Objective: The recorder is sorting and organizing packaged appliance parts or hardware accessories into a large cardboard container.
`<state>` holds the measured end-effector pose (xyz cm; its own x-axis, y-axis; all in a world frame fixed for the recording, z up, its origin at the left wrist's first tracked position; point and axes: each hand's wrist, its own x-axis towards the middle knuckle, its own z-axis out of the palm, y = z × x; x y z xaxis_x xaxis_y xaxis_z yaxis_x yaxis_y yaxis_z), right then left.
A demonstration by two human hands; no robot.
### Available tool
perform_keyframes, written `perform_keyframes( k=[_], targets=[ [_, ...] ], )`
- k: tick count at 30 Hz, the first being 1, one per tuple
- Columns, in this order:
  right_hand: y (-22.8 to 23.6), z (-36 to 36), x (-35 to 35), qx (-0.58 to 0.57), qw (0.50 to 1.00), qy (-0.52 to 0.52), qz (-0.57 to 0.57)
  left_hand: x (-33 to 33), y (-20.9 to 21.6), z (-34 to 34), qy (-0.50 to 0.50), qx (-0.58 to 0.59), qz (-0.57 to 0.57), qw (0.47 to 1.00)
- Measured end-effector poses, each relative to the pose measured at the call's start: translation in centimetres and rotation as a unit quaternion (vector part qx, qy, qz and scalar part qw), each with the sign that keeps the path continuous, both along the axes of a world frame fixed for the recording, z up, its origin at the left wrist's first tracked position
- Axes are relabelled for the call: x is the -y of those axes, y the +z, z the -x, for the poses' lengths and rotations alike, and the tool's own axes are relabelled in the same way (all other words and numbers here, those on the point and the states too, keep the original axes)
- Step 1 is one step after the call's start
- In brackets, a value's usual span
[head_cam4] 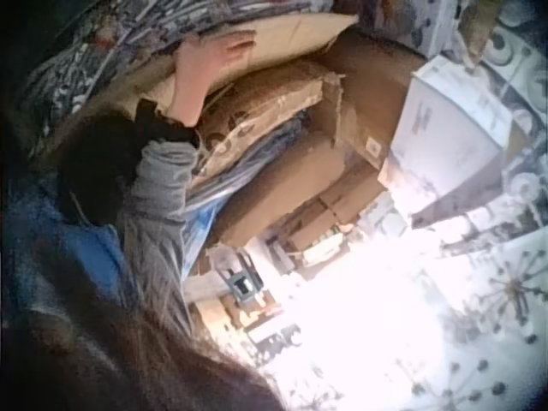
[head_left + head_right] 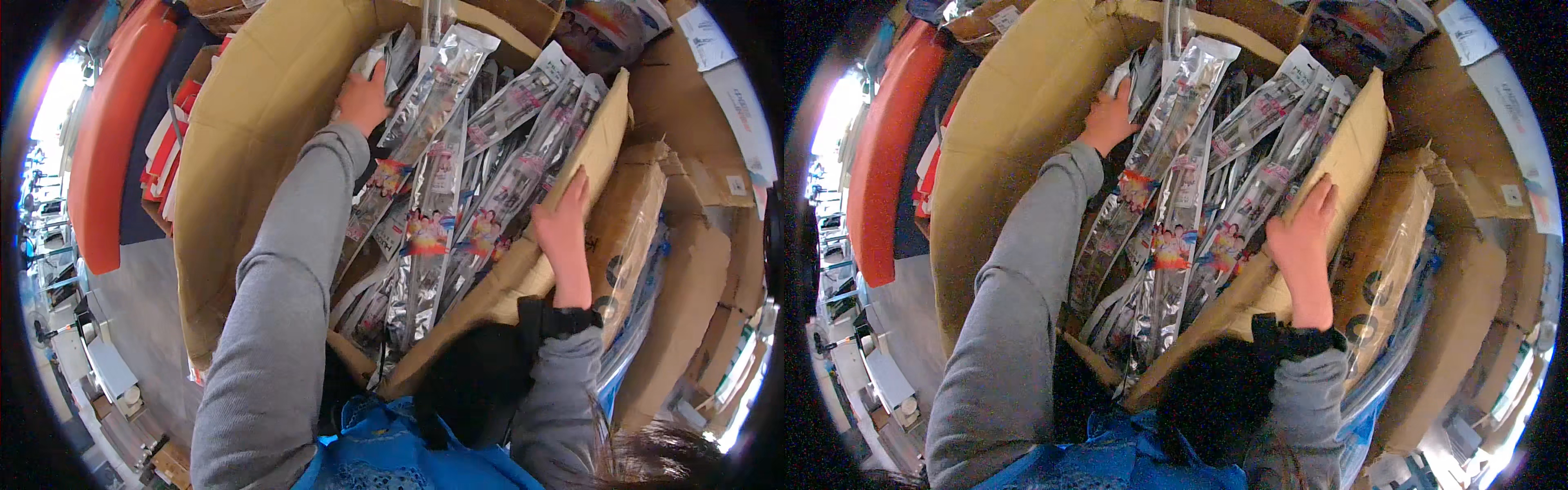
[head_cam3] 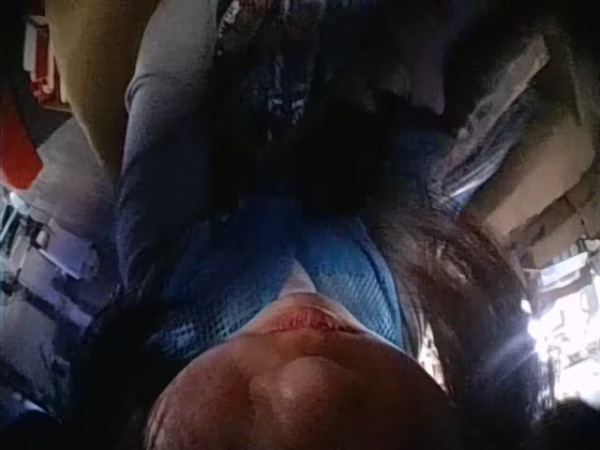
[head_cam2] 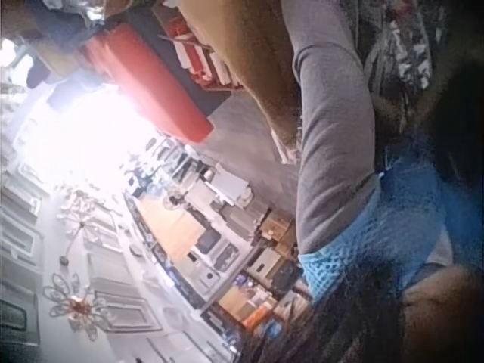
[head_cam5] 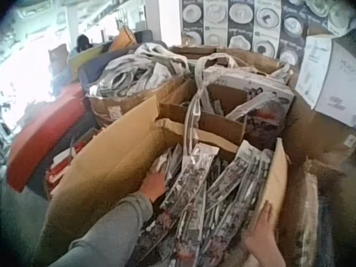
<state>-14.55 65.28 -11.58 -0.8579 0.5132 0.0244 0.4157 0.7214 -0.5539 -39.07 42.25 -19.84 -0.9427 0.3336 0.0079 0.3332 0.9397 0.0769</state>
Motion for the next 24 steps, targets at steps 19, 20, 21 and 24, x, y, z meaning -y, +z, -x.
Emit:
perform_keyframes(
  k=[19,20,21,24],
  targets=[
    [4.7,-4.1,-4.1,-0.048,0.941,0.039,0.333,2.0,-1.6,3.2,-0.033,0.0,-0.121,0.992],
    [4.7,-4.1,-4.2,-0.056,0.943,0.05,0.325,2.3,-1.6,3.1,-0.029,0.006,-0.112,0.993],
    [4.7,-4.1,-4.3,-0.038,0.947,0.046,0.317,2.6,-1.5,2.9,-0.03,0.013,-0.106,0.994],
    [4.5,-4.2,-4.4,-0.021,0.95,0.043,0.307,3.6,-1.1,1.4,-0.024,-0.001,-0.117,0.993]
  ],
)
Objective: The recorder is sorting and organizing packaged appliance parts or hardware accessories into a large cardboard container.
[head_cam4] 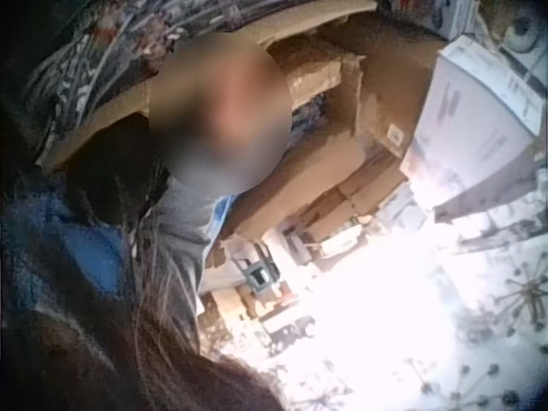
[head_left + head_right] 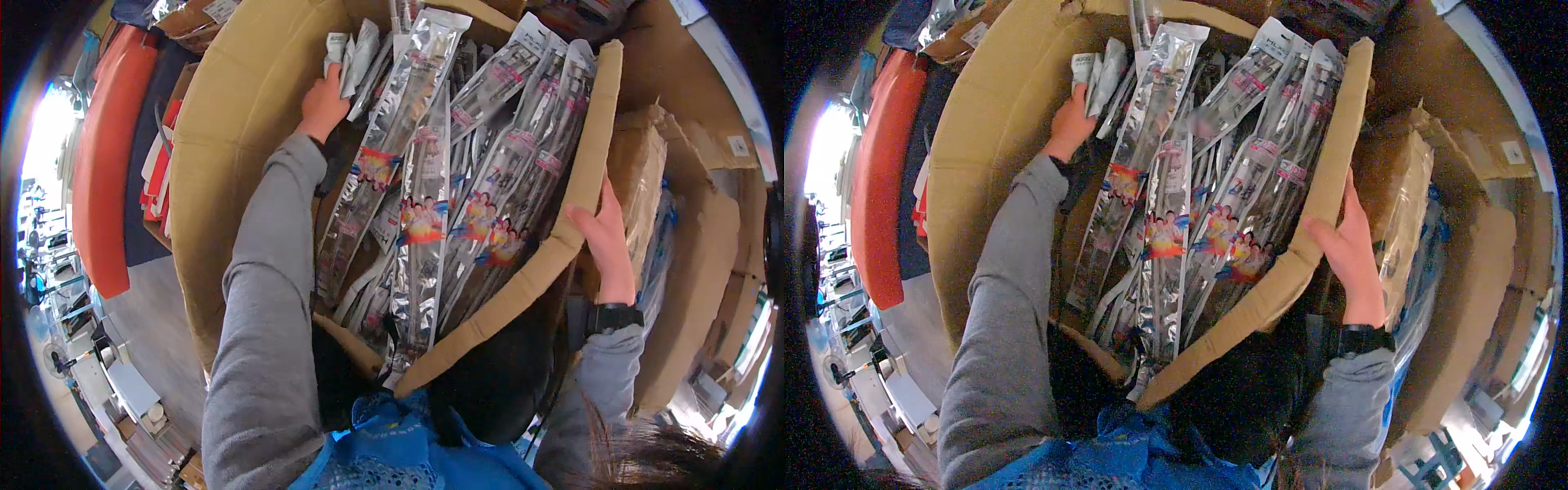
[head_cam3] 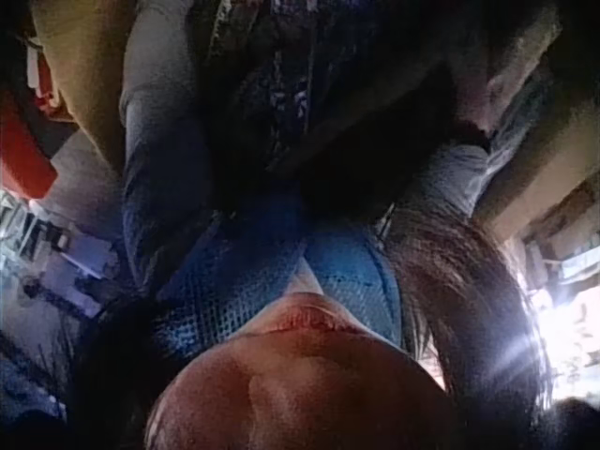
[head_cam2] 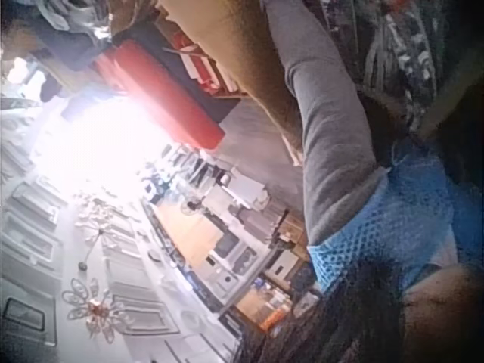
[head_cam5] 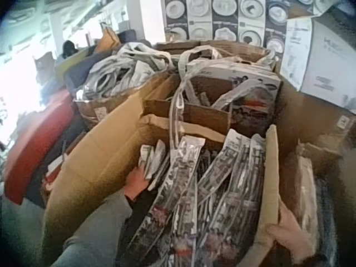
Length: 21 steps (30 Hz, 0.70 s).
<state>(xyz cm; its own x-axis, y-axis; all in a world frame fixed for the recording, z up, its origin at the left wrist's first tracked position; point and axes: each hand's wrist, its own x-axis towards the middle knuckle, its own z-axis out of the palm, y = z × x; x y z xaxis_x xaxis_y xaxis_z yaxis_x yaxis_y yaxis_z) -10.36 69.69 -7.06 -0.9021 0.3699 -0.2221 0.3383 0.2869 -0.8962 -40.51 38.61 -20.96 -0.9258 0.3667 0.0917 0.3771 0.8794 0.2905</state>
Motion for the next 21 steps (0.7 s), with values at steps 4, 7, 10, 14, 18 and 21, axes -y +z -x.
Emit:
perform_keyframes(
  k=[4,7,10,14,18,21],
  targets=[
    [-0.4,0.3,0.0,-0.032,0.999,0.016,-0.009,2.1,2.1,-2.4,0.048,0.004,-0.036,0.998],
    [-0.5,0.4,0.2,-0.029,0.999,0.019,-0.02,4.5,5.2,-4.0,0.068,0.011,-0.084,0.994],
    [-0.6,0.5,0.3,-0.014,1.0,0.013,-0.024,6.8,9.1,-6.2,0.107,0.005,-0.098,0.989],
    [-1.1,0.3,0.2,-0.033,0.999,0.01,-0.022,9.4,14.3,-11.7,0.087,-0.046,-0.214,0.972],
    [-2.0,-0.1,-0.9,-0.011,0.998,0.007,-0.064,12.3,19.5,-19.8,0.113,0.004,-0.405,0.907],
    [-2.3,-0.8,-2.0,-0.025,0.999,0.01,-0.041,15.2,22.9,-25.3,0.166,0.088,-0.583,0.791]
  ],
)
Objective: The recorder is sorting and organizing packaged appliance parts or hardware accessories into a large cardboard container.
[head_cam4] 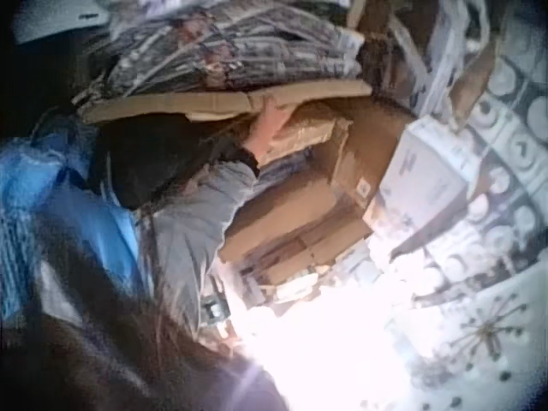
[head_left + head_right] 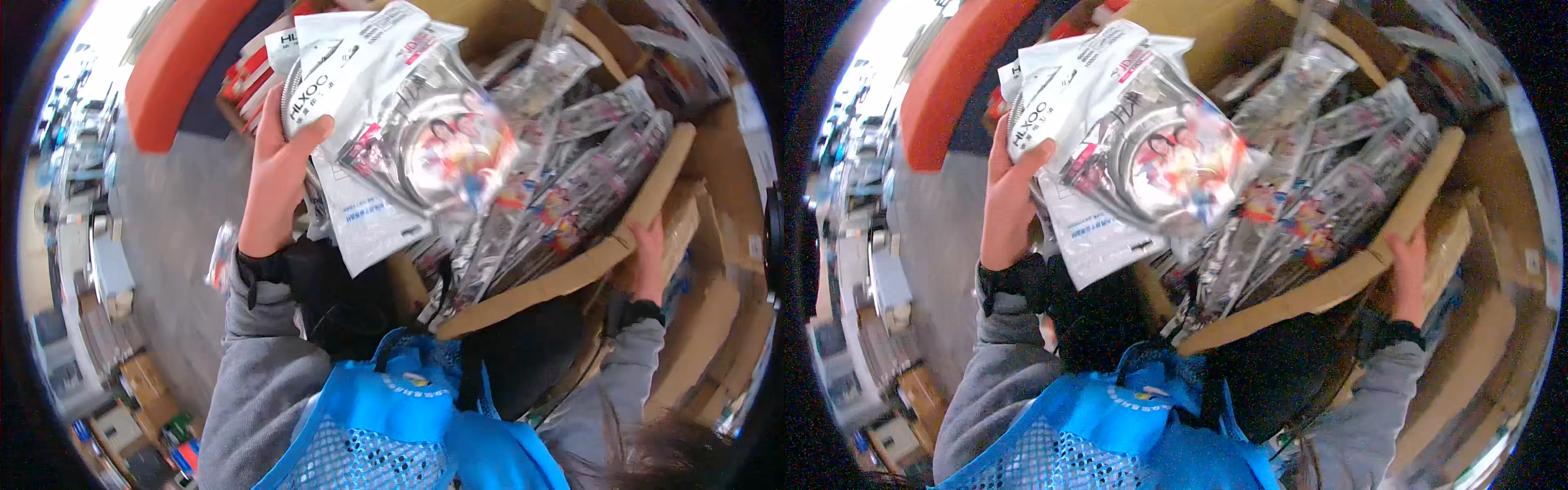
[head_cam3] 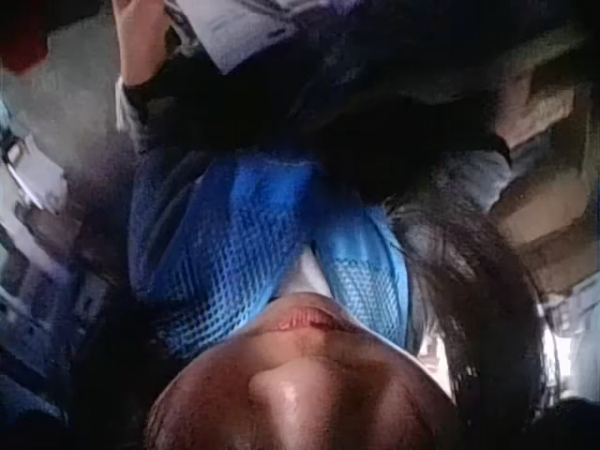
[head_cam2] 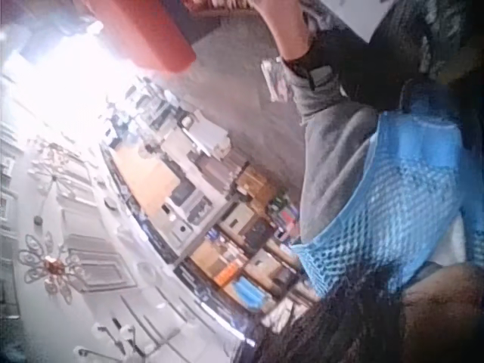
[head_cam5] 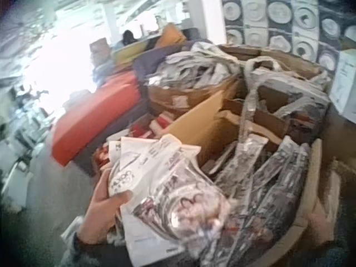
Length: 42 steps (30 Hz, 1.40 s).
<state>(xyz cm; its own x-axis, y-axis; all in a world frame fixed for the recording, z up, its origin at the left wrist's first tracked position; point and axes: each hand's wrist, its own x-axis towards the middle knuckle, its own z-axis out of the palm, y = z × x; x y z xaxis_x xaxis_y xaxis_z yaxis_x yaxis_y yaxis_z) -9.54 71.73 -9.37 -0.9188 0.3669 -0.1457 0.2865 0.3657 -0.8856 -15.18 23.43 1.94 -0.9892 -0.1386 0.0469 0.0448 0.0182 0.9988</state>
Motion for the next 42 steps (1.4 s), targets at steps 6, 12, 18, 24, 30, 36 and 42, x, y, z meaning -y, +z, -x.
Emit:
perform_keyframes(
  k=[6,12,18,24,30,36,42],
  targets=[
    [0.6,-0.6,-0.8,0.062,0.997,0.006,0.039,8.1,4.6,-10.0,0.187,-0.023,-0.16,0.969],
    [0.8,-0.3,0.3,0.03,0.999,-0.003,0.041,20.2,7.0,-16.7,0.43,-0.085,-0.012,0.899],
    [0.7,0.7,0.7,0.047,0.999,-0.019,0.01,27.5,4.3,-17.0,0.514,-0.144,0.092,0.841],
    [0.8,1.8,2.0,0.066,0.998,-0.019,-0.007,30.9,-4.1,-12.6,0.495,-0.034,0.175,0.85],
    [0.8,1.9,2.3,0.08,0.996,-0.039,0.03,31.1,-11.8,-9.1,0.435,0.023,0.276,0.857],
    [-0.1,1.9,1.3,0.056,0.997,-0.031,0.041,32.9,-18.0,-6.6,0.443,0.035,0.17,0.88],
    [0.6,1.6,2.4,0.051,0.997,-0.027,0.047,34.5,-28.4,-4.2,0.449,0.269,0.081,0.848]
  ],
)
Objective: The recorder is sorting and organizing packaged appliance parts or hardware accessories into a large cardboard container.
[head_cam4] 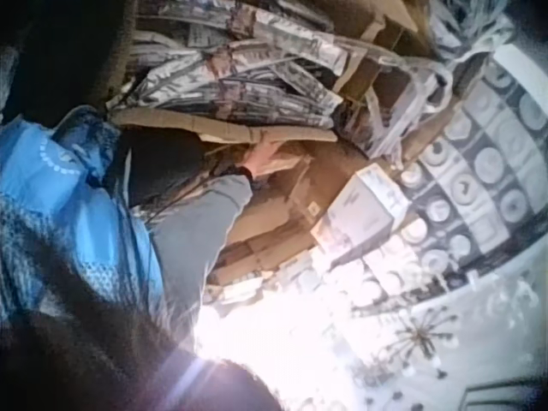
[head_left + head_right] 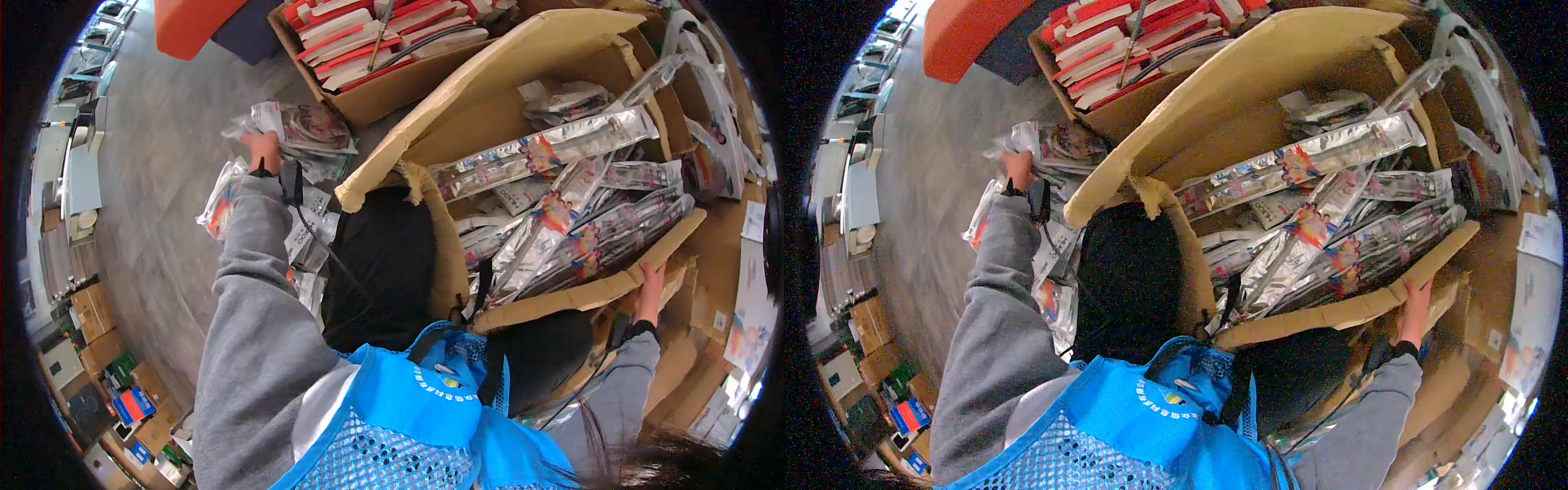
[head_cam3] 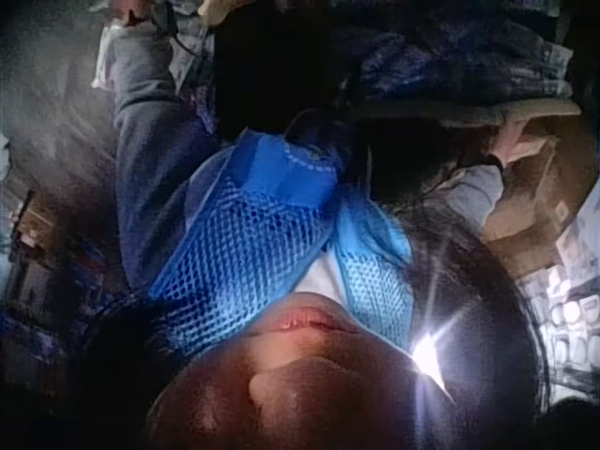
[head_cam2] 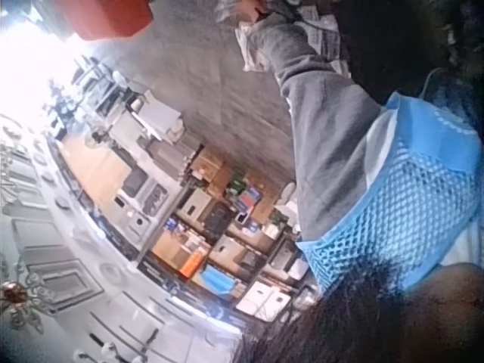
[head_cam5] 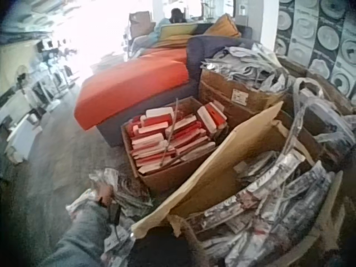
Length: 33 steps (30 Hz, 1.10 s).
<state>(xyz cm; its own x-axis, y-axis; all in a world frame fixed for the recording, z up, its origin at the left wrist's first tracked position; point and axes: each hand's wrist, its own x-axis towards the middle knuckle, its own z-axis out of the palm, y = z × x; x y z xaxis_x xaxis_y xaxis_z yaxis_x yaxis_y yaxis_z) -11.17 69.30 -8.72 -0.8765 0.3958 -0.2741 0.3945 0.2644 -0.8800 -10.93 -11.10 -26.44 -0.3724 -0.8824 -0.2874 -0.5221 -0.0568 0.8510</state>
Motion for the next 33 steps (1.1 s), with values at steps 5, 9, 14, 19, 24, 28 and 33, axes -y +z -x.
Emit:
perform_keyframes(
  k=[5,9,14,19,24,28,33],
  targets=[
    [0.5,0.0,1.4,0.0,1.0,-0.023,0.013,2.9,-2.7,-4.8,-0.597,0.238,0.358,0.678],
    [0.4,0.1,1.3,-0.011,1.0,-0.014,-0.024,-0.2,2.3,-4.9,-0.268,0.239,0.0,0.933],
    [0.2,-0.4,0.4,-0.023,1.0,-0.003,-0.015,-7.7,22.1,0.6,-0.204,0.143,0.336,0.908],
    [0.2,-0.7,0.0,-0.043,0.998,0.011,-0.047,-24.2,32.9,4.2,-0.398,-0.34,0.282,0.804],
    [0.8,-1.1,-0.2,-0.042,0.999,0.009,-0.033,-44.9,25.2,18.5,-0.72,-0.302,0.285,0.556],
    [1.3,-1.3,-0.5,-0.05,0.998,0.026,0.014,-55.5,12.7,25.6,-0.759,-0.035,0.141,0.634],
    [1.3,-1.0,-0.6,-0.059,0.997,0.042,-0.023,-55.4,1.7,24.0,-0.737,-0.06,0.338,0.582]
  ],
)
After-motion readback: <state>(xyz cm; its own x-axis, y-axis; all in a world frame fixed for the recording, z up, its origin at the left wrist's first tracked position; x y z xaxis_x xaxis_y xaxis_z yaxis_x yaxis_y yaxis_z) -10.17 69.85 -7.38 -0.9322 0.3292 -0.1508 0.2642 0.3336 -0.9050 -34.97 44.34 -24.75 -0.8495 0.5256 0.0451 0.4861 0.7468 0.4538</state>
